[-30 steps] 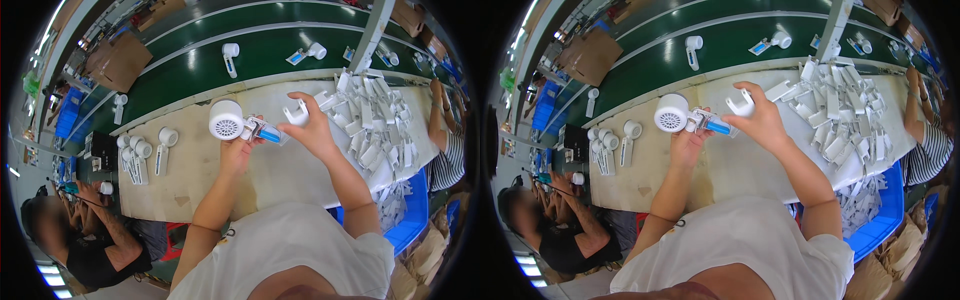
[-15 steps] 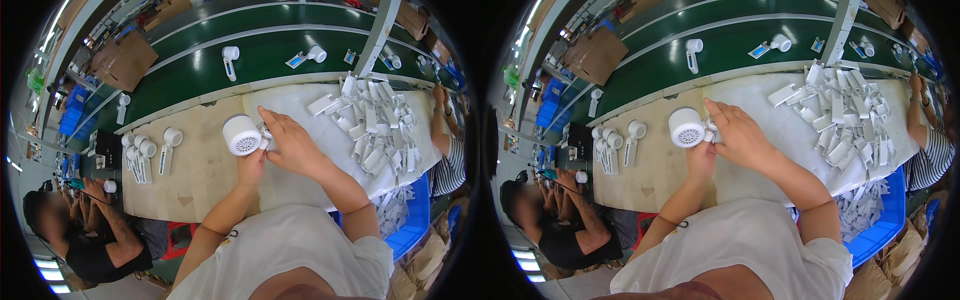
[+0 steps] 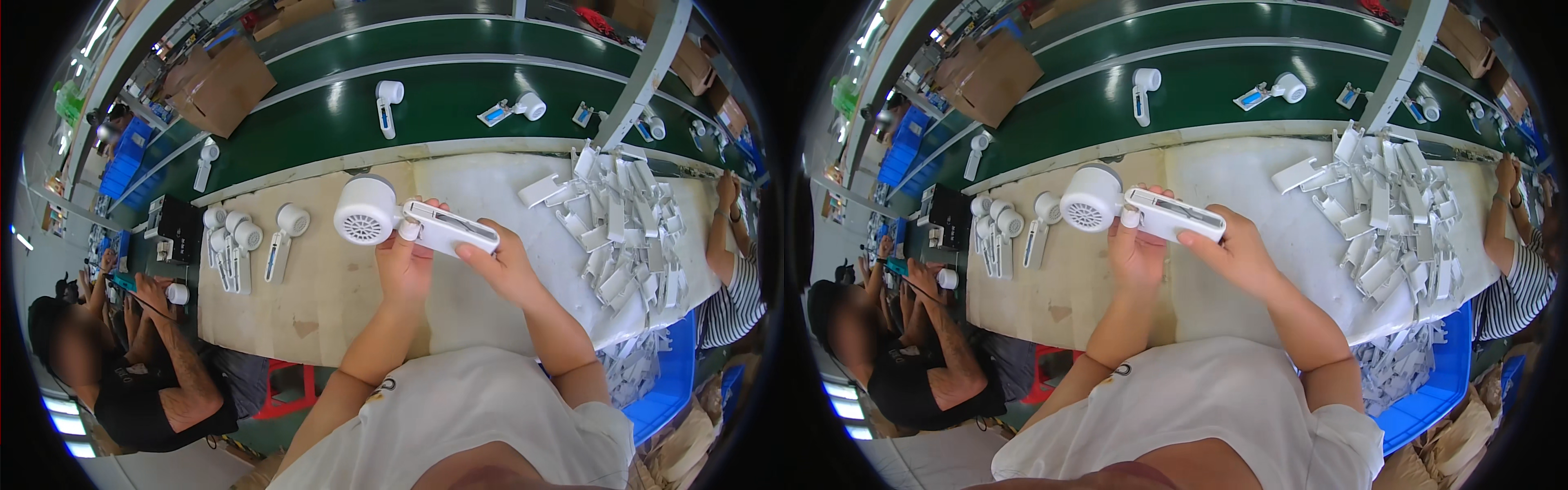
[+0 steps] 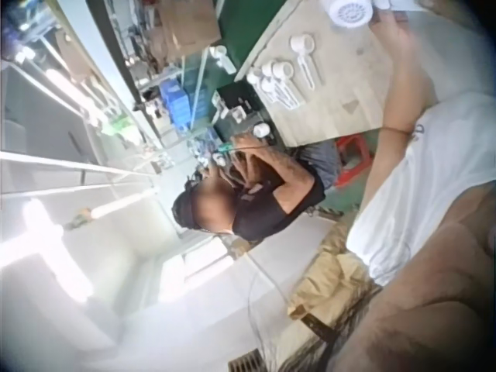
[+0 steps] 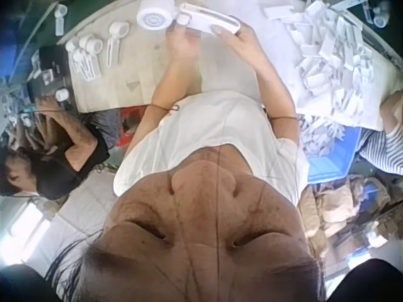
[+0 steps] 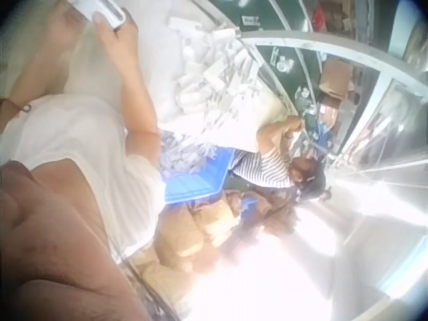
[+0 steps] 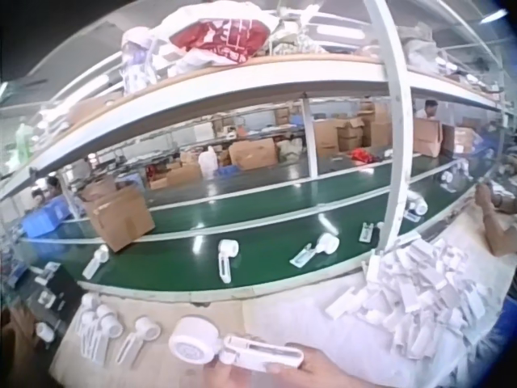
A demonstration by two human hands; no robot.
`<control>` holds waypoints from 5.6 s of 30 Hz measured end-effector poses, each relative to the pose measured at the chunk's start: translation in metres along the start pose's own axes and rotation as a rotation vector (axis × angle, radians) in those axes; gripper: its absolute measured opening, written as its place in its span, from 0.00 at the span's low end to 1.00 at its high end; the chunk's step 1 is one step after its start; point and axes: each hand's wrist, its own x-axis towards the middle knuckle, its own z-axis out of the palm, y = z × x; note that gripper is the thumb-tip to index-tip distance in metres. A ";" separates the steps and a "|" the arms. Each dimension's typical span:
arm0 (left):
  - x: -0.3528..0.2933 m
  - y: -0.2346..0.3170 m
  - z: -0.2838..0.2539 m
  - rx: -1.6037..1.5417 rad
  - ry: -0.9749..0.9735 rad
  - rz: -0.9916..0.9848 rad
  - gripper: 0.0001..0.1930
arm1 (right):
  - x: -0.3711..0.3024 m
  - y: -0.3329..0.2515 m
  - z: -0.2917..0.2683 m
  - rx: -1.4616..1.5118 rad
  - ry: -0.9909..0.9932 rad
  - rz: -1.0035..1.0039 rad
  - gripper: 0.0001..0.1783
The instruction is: Assembling portable handheld fans by snapping plastic casings together and organizing them on a workbench in a factory.
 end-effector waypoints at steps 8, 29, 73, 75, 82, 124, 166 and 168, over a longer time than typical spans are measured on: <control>0.015 0.014 -0.037 0.062 0.140 0.028 0.11 | 0.029 0.053 0.032 0.031 -0.094 -0.060 0.18; 0.019 0.190 -0.211 2.433 0.371 0.284 0.27 | 0.303 0.142 0.041 -0.969 0.238 -0.685 0.21; -0.010 -0.019 -0.027 0.103 0.039 -0.773 0.16 | -0.014 -0.014 -0.075 -0.703 -0.317 0.006 0.39; -0.005 -0.012 -0.021 0.201 -0.150 -0.797 0.16 | -0.022 0.000 -0.078 -0.292 -0.332 0.203 0.39; 0.006 -0.001 -0.018 0.238 -0.290 -0.902 0.15 | -0.015 -0.015 -0.083 -0.841 -0.240 -0.383 0.39; -0.011 -0.011 -0.005 0.638 -0.393 -0.782 0.12 | 0.036 0.060 -0.136 -0.913 0.030 0.237 0.32; 0.015 -0.030 -0.030 0.123 0.090 -0.265 0.15 | 0.014 -0.004 -0.013 -0.809 0.028 -0.386 0.35; 0.013 -0.026 -0.016 0.169 0.078 -0.219 0.14 | 0.011 -0.005 -0.006 -0.786 0.038 -0.384 0.36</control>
